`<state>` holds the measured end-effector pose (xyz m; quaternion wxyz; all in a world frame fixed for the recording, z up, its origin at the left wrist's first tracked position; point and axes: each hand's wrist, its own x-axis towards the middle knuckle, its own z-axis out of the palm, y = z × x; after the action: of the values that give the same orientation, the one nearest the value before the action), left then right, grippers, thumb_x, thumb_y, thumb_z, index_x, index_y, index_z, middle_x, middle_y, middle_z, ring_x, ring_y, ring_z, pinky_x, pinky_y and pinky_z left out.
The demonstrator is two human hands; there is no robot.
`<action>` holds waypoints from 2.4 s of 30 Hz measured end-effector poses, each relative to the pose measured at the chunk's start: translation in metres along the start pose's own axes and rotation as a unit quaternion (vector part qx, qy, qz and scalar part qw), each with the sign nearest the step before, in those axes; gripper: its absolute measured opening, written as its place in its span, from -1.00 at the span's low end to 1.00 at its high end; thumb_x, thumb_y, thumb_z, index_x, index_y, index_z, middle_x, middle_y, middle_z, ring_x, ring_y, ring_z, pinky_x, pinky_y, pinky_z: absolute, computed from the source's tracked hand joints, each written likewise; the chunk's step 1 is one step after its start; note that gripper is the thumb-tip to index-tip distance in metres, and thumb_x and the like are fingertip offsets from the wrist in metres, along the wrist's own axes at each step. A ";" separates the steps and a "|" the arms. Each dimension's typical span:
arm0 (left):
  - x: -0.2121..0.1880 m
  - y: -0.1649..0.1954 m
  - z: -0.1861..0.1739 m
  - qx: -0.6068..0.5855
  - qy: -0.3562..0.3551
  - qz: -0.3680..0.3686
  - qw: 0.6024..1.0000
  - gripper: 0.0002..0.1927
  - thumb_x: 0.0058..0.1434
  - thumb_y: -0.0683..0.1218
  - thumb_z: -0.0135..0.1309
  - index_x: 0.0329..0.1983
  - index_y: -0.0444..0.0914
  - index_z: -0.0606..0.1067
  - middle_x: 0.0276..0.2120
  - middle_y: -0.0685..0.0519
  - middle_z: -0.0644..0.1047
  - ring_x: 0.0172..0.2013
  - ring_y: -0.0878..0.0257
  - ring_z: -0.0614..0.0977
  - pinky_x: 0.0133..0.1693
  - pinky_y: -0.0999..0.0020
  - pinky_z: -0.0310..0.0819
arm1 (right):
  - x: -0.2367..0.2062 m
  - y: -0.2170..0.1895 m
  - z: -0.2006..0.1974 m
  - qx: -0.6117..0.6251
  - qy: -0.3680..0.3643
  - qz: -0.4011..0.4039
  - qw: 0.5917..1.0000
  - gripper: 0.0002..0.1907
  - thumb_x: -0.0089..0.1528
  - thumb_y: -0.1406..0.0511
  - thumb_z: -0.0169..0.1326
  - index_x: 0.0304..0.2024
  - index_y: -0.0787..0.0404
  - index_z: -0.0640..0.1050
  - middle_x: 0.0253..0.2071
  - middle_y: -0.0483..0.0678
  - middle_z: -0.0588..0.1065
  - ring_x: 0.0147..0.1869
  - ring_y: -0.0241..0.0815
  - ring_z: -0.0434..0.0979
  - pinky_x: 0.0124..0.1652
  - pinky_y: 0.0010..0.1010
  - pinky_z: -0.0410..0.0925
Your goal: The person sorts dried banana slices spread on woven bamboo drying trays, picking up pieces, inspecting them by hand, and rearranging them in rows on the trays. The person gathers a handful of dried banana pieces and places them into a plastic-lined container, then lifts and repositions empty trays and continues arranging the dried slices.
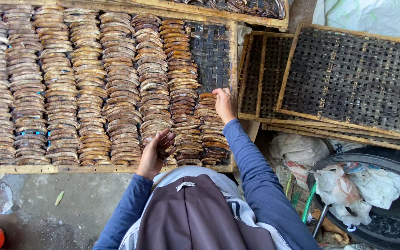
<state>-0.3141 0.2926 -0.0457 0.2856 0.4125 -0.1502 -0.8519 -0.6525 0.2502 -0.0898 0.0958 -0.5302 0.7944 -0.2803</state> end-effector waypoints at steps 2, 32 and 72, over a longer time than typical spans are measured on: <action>0.003 0.005 0.015 -0.045 -0.063 -0.012 0.997 -0.39 0.44 0.23 -0.23 0.42 -0.14 0.33 0.27 0.01 0.48 0.20 0.16 0.52 0.19 0.04 0.42 | 0.004 0.001 0.000 0.090 0.027 0.004 0.996 -0.79 0.37 0.45 0.01 0.02 0.15 0.53 -0.09 -0.05 0.55 -0.04 -0.16 0.59 -0.07 -0.36 0.49; 0.089 -0.008 0.073 -0.034 -0.027 -0.019 0.999 -0.83 0.42 -0.05 0.08 0.02 -0.16 0.55 -0.33 0.21 0.55 -0.37 0.43 0.56 -0.33 0.48 0.52 | -0.050 -0.064 -0.068 0.368 -0.174 0.045 0.912 -0.89 0.30 0.50 0.10 -0.13 0.27 0.53 -0.13 -0.11 0.53 -0.08 -0.35 0.53 -0.09 -0.52 0.44; 0.180 0.034 0.115 0.568 0.100 0.210 0.789 -0.56 0.42 0.17 -0.06 0.11 -0.24 0.47 -0.22 -0.04 0.64 -0.33 0.21 0.67 -0.27 0.28 0.55 | -0.004 0.035 -0.011 0.032 -0.012 0.029 0.999 -0.89 0.28 0.50 0.06 -0.17 0.24 0.55 -0.09 0.03 0.53 0.03 -0.06 0.57 0.03 -0.25 0.46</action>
<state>-0.4819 0.1577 -0.0692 0.1848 0.5416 -0.6604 -0.4862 -0.6832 0.2672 -0.1003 0.1303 -0.5070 0.7988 -0.2965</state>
